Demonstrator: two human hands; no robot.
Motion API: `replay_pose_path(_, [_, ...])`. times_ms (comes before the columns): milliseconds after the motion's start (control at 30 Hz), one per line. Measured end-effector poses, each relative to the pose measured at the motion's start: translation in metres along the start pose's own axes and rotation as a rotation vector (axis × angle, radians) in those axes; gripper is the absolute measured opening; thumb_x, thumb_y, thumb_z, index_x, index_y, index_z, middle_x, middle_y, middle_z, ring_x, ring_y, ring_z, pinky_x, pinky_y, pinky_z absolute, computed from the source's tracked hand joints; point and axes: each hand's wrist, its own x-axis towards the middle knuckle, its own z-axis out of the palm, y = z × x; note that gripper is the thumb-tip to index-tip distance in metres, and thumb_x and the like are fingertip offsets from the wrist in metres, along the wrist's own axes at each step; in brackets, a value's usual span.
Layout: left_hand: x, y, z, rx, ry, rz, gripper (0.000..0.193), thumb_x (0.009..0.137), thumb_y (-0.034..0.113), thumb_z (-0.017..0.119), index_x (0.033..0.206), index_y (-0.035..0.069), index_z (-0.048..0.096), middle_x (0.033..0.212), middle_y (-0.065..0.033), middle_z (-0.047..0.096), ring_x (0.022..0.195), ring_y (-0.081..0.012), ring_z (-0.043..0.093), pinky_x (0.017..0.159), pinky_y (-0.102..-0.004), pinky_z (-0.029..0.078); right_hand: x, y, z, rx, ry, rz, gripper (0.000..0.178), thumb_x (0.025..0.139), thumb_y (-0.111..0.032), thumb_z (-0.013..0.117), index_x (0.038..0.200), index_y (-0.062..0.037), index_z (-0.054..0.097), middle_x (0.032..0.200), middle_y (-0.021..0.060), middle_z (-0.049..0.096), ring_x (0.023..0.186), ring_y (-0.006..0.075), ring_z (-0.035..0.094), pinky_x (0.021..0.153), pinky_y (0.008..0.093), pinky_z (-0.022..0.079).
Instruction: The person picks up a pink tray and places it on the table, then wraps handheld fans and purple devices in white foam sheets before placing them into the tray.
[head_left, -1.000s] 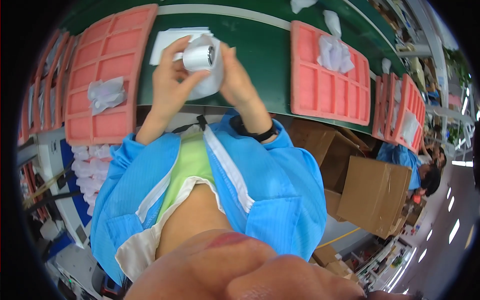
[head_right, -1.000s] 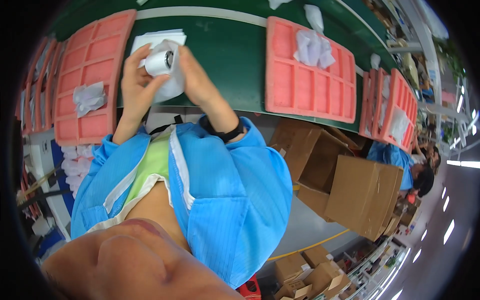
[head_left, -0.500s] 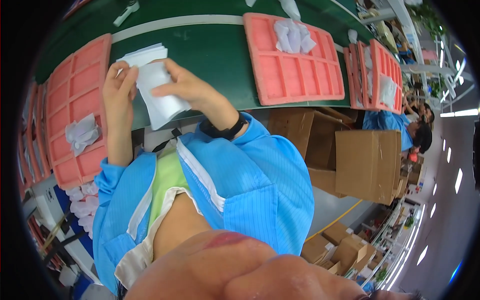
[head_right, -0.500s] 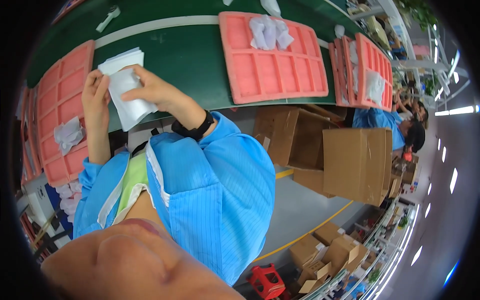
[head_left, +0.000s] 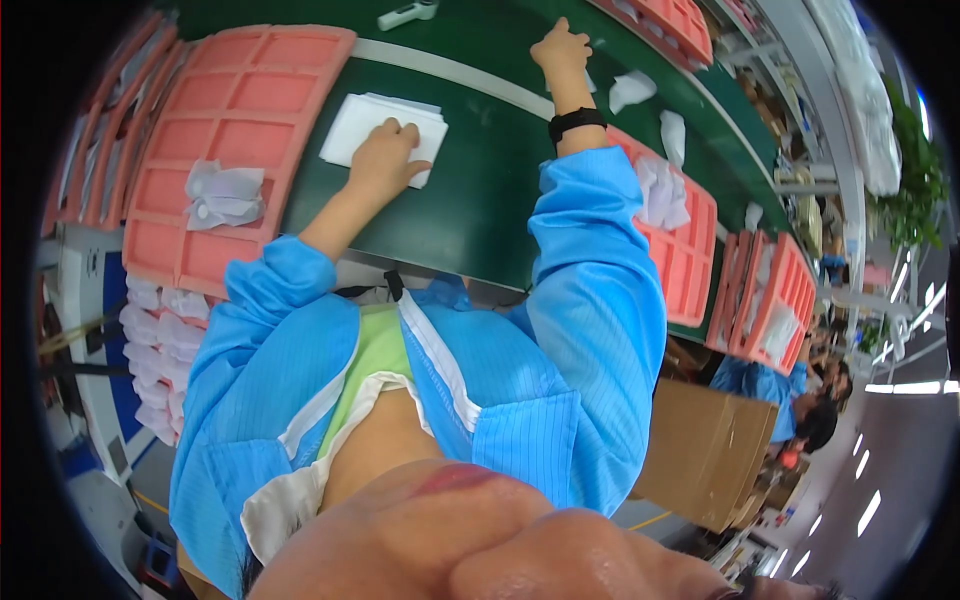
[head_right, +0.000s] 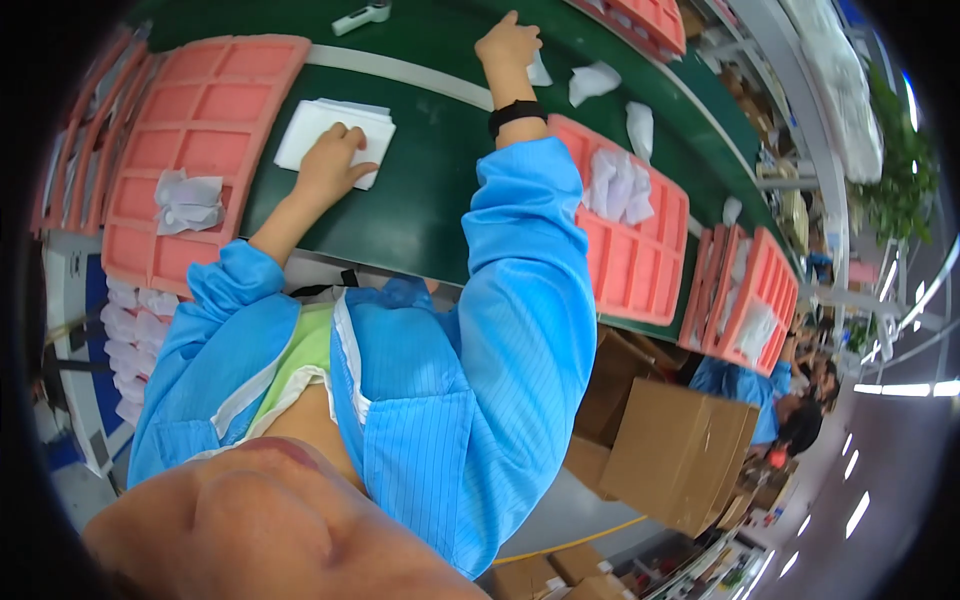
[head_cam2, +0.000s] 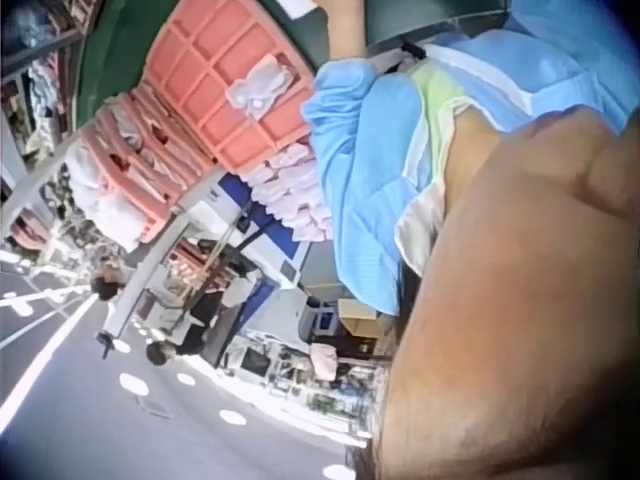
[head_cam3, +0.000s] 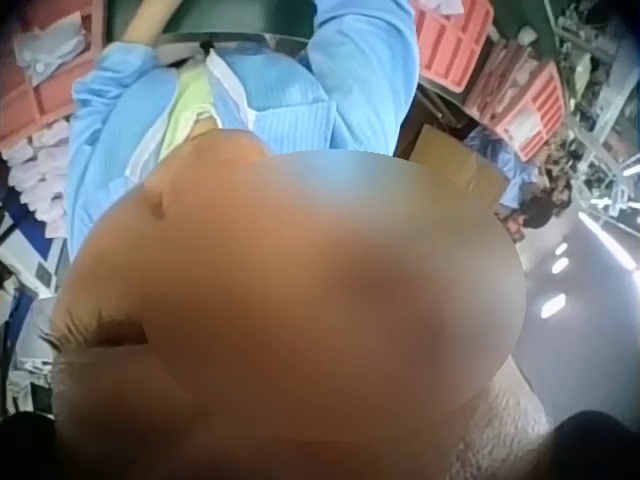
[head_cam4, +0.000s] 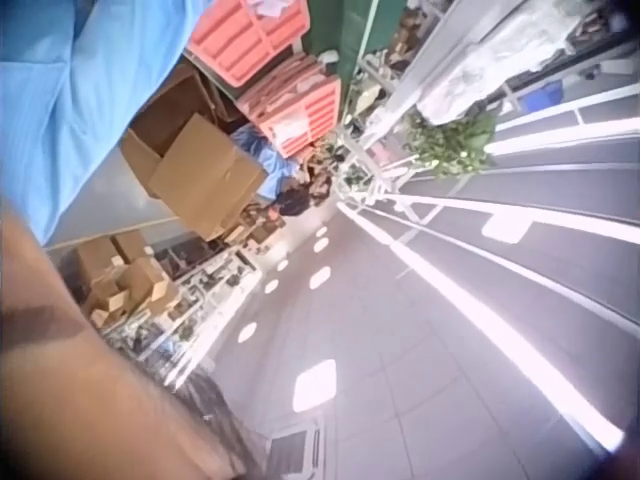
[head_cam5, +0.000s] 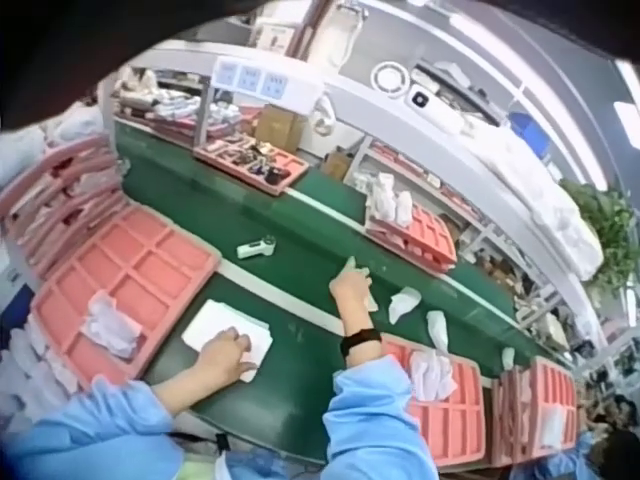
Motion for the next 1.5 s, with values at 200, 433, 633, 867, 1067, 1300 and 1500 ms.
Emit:
replay_pose_path(200, [-0.002,-0.017,0.002,-0.036,0.070,-0.065,0.019,0.077,0.021,0.070,0.086,0.007,0.061,0.087,-0.0129,0.057,0.087,-0.0321,0.059,0.072,-0.0406,0.049,-0.009,-0.136,0.017,0.179,0.264,-0.498,0.045,0.077,-0.018,0.063,0.122,-0.0157,0.058,0.118,0.0211,0.054,0.106,0.0390,0.053,0.085,0.0475,0.048])
replay_pose_path(433, [-0.002,-0.019,0.025,-0.025,0.118,-0.043,0.014,0.075,0.020,0.064,0.083,0.008,0.065,0.089,-0.0148,0.059,0.084,-0.0327,0.061,0.069,-0.0430,0.051,-0.015,-0.150,0.050,-0.074,0.027,-0.395,0.041,0.079,-0.032,0.070,0.119,-0.0281,0.061,0.147,0.0195,0.028,0.135,0.0410,0.027,0.091,0.0539,0.047])
replay_pose_path(633, [-0.012,0.001,0.021,0.001,0.107,-0.018,0.022,0.075,0.026,0.068,0.086,0.008,0.066,0.094,-0.0123,0.058,0.088,-0.0313,0.058,0.072,-0.0430,0.049,-0.003,-0.094,0.035,-0.059,-0.387,-0.339,0.055,0.076,-0.044,0.071,0.108,-0.0003,0.059,0.112,0.0223,0.062,0.097,0.0437,0.062,0.083,0.0496,0.052])
replay_pose_path(867, [0.004,-0.014,0.041,-0.038,0.094,-0.083,0.017,0.075,0.022,0.067,0.085,0.008,0.067,0.093,-0.0138,0.059,0.089,-0.0329,0.059,0.072,-0.0436,0.050,-0.082,-0.076,-0.067,1.199,-0.601,0.028,0.032,0.090,-0.016,0.064,0.111,0.0028,0.049,0.098,0.0150,0.063,0.085,0.0248,0.066,0.067,0.0324,0.056])
replay_pose_path(1067, [0.000,-0.028,0.014,-0.134,0.097,-0.178,0.014,0.080,0.022,0.064,0.088,0.011,0.067,0.089,-0.0150,0.062,0.084,-0.0352,0.062,0.072,-0.0464,0.050,-0.198,-0.061,-0.138,1.593,-0.628,0.132,0.032,0.091,-0.022,0.060,0.113,0.0006,0.052,0.086,0.0135,0.063,0.062,0.0227,0.064,0.047,0.0282,0.048])
replay_pose_path(1300, [-0.009,-0.020,-0.011,-0.276,0.183,0.017,0.011,0.083,0.014,0.061,0.090,0.006,0.065,0.089,-0.0131,0.062,0.082,-0.0327,0.061,0.069,-0.0413,0.047,-0.249,-0.070,-0.094,1.923,-0.876,0.415,0.039,0.090,-0.028,0.058,0.120,-0.0027,0.051,0.077,0.0120,0.061,0.048,0.0164,0.053,0.038,0.0239,0.037])
replay_pose_path(1500, [-0.033,-0.018,-0.045,-0.480,0.255,-0.047,0.014,0.084,0.014,0.061,0.092,0.003,0.064,0.086,-0.0125,0.062,0.078,-0.0295,0.061,0.067,-0.0361,0.048,-0.257,-0.078,-0.109,1.888,-0.806,0.396,0.036,0.087,-0.021,0.062,0.118,-0.0050,0.052,0.076,0.0115,0.063,0.053,0.0157,0.057,0.040,0.0218,0.037])
